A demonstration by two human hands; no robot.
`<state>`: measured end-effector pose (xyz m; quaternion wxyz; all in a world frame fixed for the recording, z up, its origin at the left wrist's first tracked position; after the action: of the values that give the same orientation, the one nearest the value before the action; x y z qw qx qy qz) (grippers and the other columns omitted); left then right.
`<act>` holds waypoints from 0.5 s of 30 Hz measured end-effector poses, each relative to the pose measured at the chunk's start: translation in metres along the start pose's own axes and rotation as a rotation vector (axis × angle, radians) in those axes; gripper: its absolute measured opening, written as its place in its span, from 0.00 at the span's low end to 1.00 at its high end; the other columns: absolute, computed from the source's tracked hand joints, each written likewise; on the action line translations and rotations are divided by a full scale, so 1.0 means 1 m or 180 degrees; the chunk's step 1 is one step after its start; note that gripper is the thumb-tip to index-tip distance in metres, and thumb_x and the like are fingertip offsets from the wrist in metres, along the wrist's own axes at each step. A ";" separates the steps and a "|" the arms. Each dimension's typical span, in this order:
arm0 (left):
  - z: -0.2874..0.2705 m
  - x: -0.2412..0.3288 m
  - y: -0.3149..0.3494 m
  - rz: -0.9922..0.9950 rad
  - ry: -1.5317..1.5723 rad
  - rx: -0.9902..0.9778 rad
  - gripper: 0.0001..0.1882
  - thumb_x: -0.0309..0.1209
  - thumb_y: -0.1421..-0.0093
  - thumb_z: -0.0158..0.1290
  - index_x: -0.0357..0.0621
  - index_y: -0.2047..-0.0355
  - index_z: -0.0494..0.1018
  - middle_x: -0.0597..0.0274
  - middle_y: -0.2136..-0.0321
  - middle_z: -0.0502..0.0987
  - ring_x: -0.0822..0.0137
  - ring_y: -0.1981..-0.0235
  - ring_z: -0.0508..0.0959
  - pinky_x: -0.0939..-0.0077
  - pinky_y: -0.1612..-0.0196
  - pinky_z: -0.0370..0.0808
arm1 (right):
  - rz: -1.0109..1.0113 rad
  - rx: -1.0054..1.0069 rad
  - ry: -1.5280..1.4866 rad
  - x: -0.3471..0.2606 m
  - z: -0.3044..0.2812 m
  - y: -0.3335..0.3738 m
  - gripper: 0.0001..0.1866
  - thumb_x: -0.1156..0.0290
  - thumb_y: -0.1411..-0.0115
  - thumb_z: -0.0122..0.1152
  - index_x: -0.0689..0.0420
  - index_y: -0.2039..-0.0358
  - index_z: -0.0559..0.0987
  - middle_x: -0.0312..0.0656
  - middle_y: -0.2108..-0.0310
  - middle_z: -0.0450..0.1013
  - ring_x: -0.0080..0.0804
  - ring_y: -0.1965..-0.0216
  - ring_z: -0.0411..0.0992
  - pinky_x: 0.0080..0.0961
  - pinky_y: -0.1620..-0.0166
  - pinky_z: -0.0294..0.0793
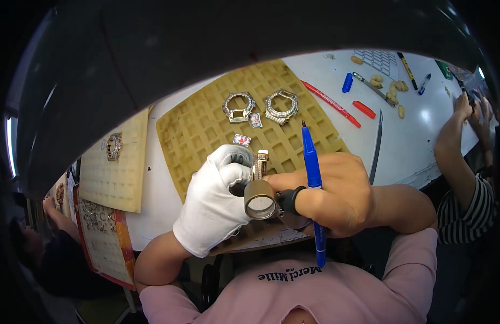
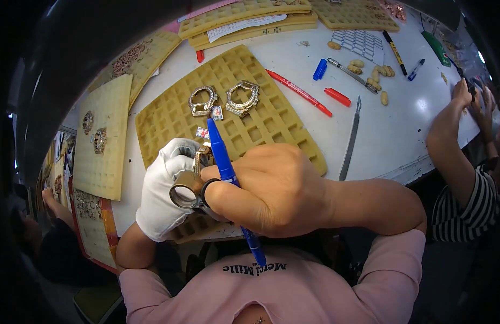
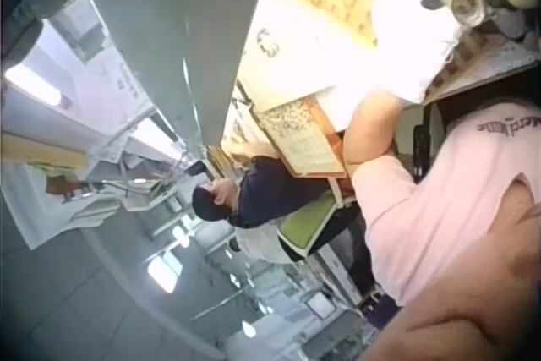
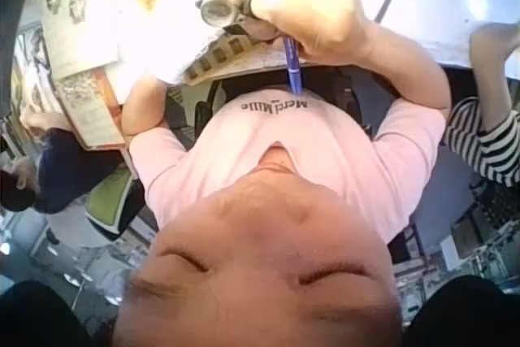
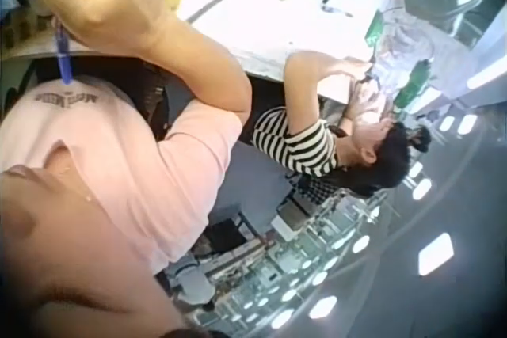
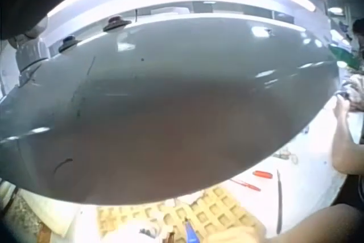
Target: Assembling and marking watch frames at a jewelry workshop workbench.
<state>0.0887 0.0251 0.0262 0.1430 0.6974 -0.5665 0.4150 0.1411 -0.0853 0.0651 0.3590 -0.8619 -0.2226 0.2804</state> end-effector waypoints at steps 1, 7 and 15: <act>0.000 -0.002 0.000 -0.0080 0.0202 0.0003 0.16 0.29 0.59 0.70 0.38 0.73 0.75 0.54 0.67 0.73 0.56 0.65 0.74 0.67 0.63 0.73 | -0.0009 0.0002 -0.0004 0.000 0.001 0.000 0.18 0.73 0.60 0.65 0.63 0.69 0.70 0.58 0.65 0.78 0.43 0.78 0.77 0.31 0.79 0.77; 0.002 -0.005 0.002 -0.0156 0.0113 -0.0058 0.16 0.29 0.59 0.69 0.37 0.72 0.76 0.55 0.66 0.73 0.57 0.64 0.74 0.69 0.62 0.72 | 0.0091 0.0519 0.0009 0.002 -0.005 0.003 0.09 0.72 0.54 0.63 0.55 0.73 0.72 0.40 0.67 0.78 0.30 0.82 0.71 0.25 0.81 0.69; 0.001 -0.004 0.002 -0.0102 0.0083 -0.0081 0.16 0.28 0.60 0.70 0.38 0.74 0.75 0.55 0.65 0.73 0.58 0.64 0.74 0.70 0.62 0.72 | 0.0055 0.0586 0.0165 0.000 -0.003 0.005 0.08 0.72 0.53 0.64 0.55 0.73 0.73 0.41 0.68 0.79 0.30 0.82 0.72 0.24 0.80 0.70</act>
<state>0.0876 0.0262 0.0222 0.1659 0.6991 -0.5586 0.4144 0.1441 -0.0901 0.0638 0.4400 -0.8341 -0.1791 0.2803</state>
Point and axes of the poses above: each hand's wrist, its own y-axis away from the middle knuckle, its own z-axis out of the palm, x = y × z, the point moved 10 cm from there along -y, towards the middle knuckle
